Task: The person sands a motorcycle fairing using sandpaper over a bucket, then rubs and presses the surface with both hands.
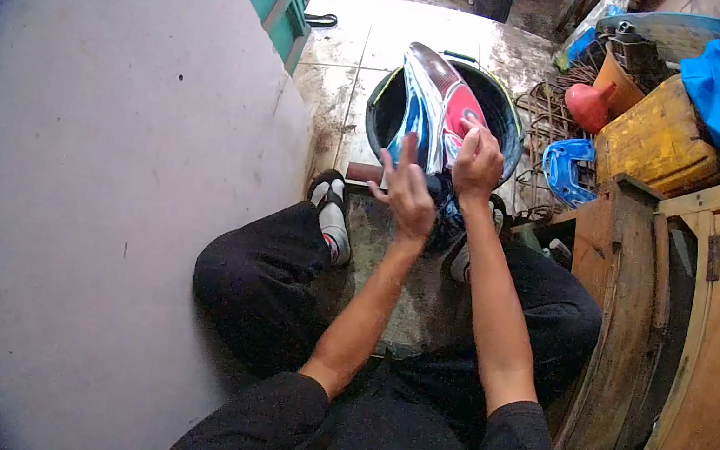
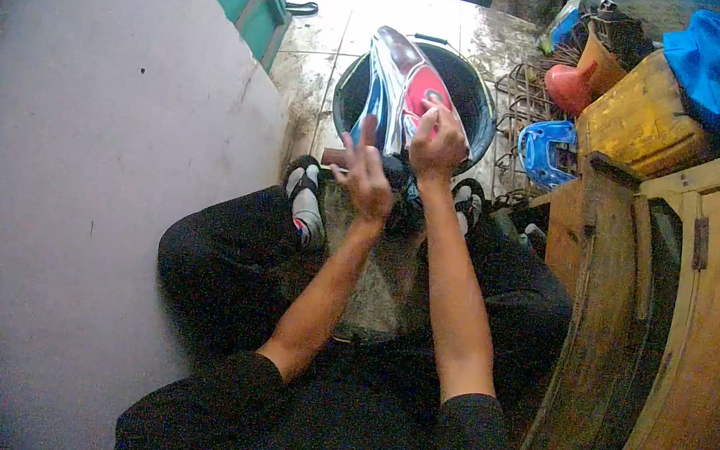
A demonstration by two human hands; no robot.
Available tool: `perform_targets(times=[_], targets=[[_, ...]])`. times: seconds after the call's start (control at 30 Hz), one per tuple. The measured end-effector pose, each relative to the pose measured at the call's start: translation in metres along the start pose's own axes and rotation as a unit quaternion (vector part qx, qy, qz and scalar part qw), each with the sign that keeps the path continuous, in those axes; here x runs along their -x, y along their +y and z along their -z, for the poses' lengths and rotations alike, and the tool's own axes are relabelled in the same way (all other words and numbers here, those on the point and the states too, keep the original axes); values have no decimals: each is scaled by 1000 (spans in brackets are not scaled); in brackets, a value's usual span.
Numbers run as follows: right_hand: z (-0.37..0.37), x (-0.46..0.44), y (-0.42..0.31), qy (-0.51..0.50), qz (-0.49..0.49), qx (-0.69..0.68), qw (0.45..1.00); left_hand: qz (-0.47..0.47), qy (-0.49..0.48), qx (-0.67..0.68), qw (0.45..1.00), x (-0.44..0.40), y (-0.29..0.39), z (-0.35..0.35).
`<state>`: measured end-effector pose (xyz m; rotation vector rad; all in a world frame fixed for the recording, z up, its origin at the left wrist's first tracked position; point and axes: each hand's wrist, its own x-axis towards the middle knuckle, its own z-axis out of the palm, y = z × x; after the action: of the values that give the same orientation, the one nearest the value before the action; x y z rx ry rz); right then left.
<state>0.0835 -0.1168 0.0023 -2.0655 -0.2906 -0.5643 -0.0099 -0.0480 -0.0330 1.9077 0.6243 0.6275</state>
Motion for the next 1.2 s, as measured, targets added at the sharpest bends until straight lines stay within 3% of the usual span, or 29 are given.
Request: perform_targets(times=[0.1,0.17,0.2,0.23,0.27,0.33,0.37,0.43,0.47,0.53,0.57,0.67,0.73,0.83,0.87,0.9,0.97,1.07,1.2], targets=[[-2,2,2,-6,0,0,1000,-39,-30,11,999,10,17,1],[-2,1,5,-6,1,12,1000,-79,-14,-3,997,2,-29,-3],[0,2,2,-10,-5,20,1000,10,-37,190,981,-13,-36,3],[0,1,2,-2,-7,8,1000,101,-25,375,921,-28,-43,9],[0,1,2,6,-9,-4,1000,176,0,470,865,-33,-13,25],[2,0,0,13,5,-2,1000,269,30,515,813,-51,-18,33],[2,0,-3,14,0,-9,1000,269,31,513,815,-55,-21,36],[1,-1,-4,19,1,-18,1000,172,-49,460,870,-58,-25,39],[1,-2,-3,19,1,-17,1000,172,-50,461,869,-57,-25,35],[2,-1,-2,17,5,-21,1000,13,-100,265,959,-53,-5,33],[0,-2,0,18,10,-15,1000,15,-101,264,959,-49,4,31],[-1,0,0,14,-10,-13,1000,-26,-158,-78,984,-43,25,27],[-3,0,1,16,-7,-15,1000,-38,-173,-74,981,-51,21,19],[-1,1,3,14,1,-12,1000,29,-162,-133,977,-79,6,8],[1,1,2,14,3,-9,1000,70,-180,-165,967,-94,-1,8],[1,-1,-1,13,8,-7,1000,100,-247,-106,958,-119,-28,8],[1,0,-1,4,-2,-11,1000,112,-266,-130,949,-127,-21,14],[-1,-1,2,-4,-18,6,1000,-17,-145,-80,986,-72,14,2],[-2,2,5,8,6,-20,1000,-47,-162,-122,978,-52,29,7]])
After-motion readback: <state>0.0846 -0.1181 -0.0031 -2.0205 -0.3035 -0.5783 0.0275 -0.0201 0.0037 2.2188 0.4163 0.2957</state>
